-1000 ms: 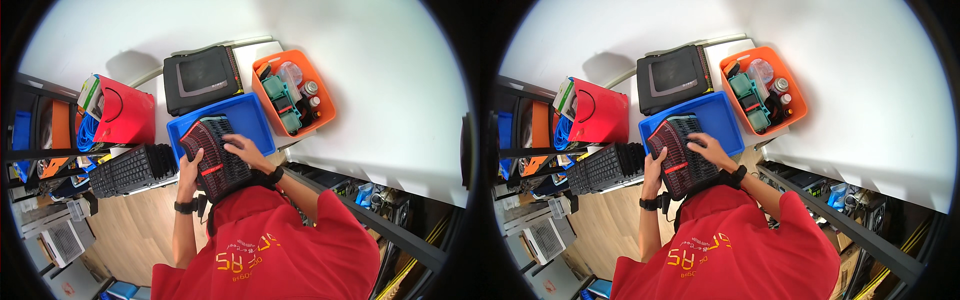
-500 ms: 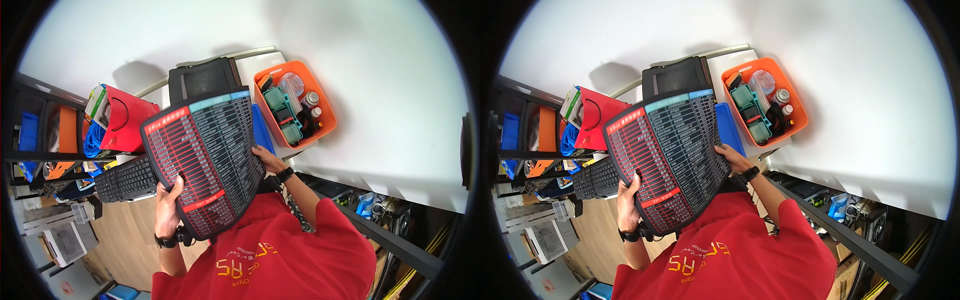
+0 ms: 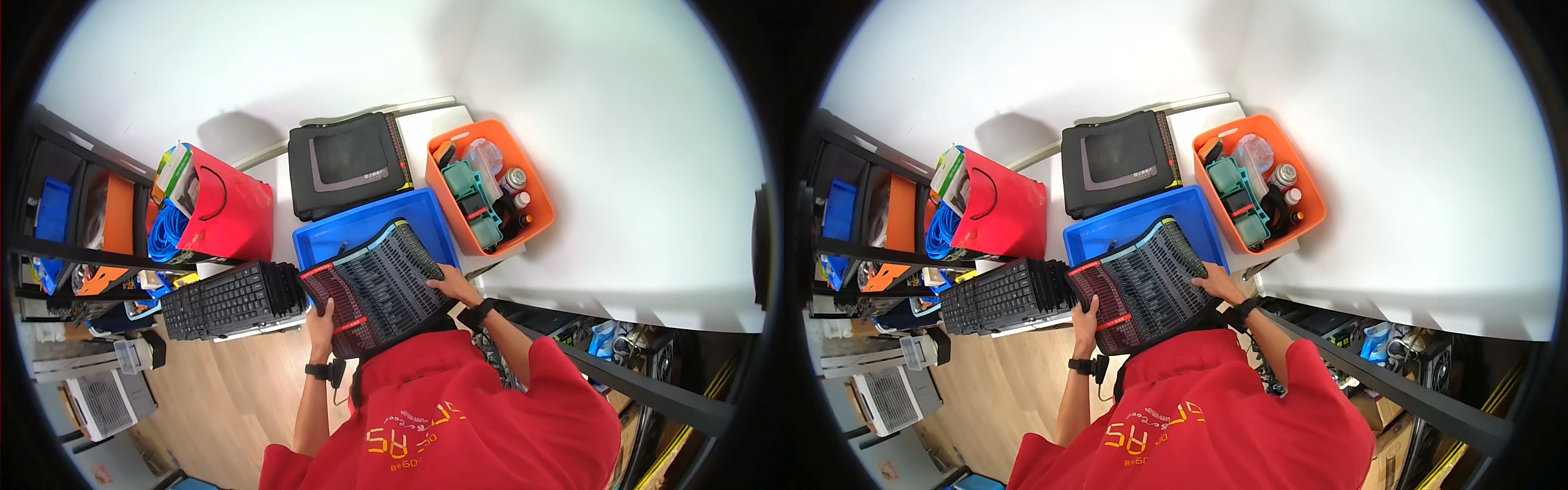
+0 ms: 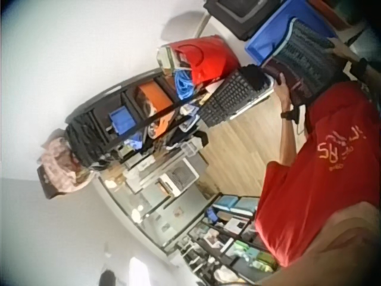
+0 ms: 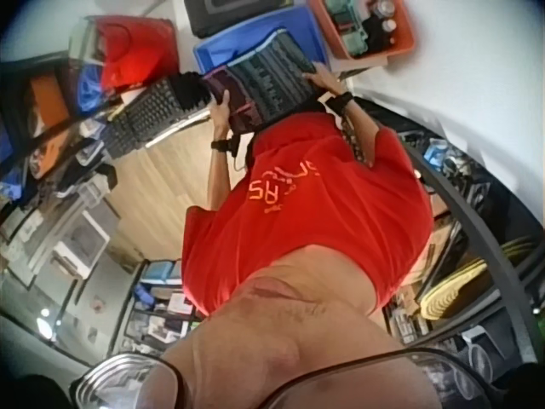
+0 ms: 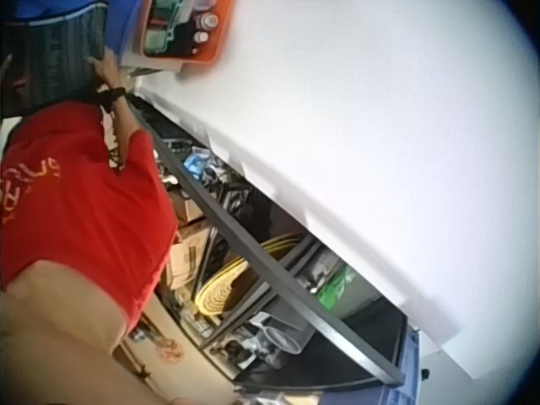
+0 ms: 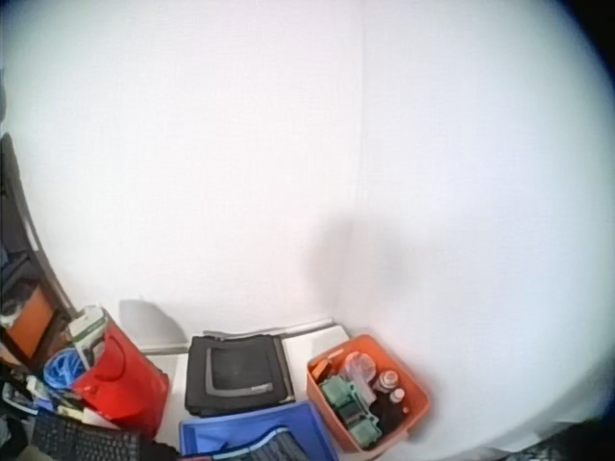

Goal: Sort and organize hardware supplies and computer peripherals into bins and on shelves.

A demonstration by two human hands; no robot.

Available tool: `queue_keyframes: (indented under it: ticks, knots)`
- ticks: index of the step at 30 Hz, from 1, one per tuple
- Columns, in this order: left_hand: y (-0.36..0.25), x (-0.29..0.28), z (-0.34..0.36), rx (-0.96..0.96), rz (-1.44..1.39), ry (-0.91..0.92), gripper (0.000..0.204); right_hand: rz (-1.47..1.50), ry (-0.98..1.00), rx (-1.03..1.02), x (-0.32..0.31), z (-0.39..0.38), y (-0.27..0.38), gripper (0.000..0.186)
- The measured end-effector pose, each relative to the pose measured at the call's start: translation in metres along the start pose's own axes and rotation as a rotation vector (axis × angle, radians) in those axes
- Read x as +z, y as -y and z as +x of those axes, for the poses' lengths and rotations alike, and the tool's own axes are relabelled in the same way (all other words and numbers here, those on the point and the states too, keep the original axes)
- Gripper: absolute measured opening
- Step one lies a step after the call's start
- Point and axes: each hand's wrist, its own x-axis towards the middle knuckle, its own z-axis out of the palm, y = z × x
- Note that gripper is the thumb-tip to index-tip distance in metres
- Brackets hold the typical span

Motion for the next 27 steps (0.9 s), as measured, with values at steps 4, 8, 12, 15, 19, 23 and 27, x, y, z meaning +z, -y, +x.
queue_keyframes:
  ticks: [4,8,12,15,19,23,27]
  knots:
    - [0.022,-0.006,-0.019,-0.15,-0.22,0.186,0.041,-0.071,-0.07,-0.045,-0.016,-0.018,-0.009,0.049]
    - [0.07,-0.012,-0.036,-0.083,0.141,0.138,0.046,-0.148,-0.06,-0.096,-0.011,-0.03,0.015,0.049]
    - [0.011,0.004,-0.029,0.222,0.631,-0.108,0.05,-0.178,-0.15,-0.178,-0.028,-0.052,0.076,0.049]
    - [-0.067,0.005,-0.008,0.38,0.639,-0.224,0.045,-0.072,-0.176,-0.258,-0.057,-0.048,0.138,0.053]
    - [-0.137,0.006,0.043,0.486,0.575,-0.384,0.034,-0.013,-0.274,-0.39,-0.078,0.005,0.183,0.054]
    - [-0.194,0.025,0.106,0.502,0.536,-0.53,0.034,0.085,-0.435,-0.403,-0.08,0.09,0.188,0.046]
    - [-0.193,0.035,0.196,0.529,0.499,-0.609,0.036,0.01,-0.589,-0.361,-0.074,0.19,0.161,0.042]
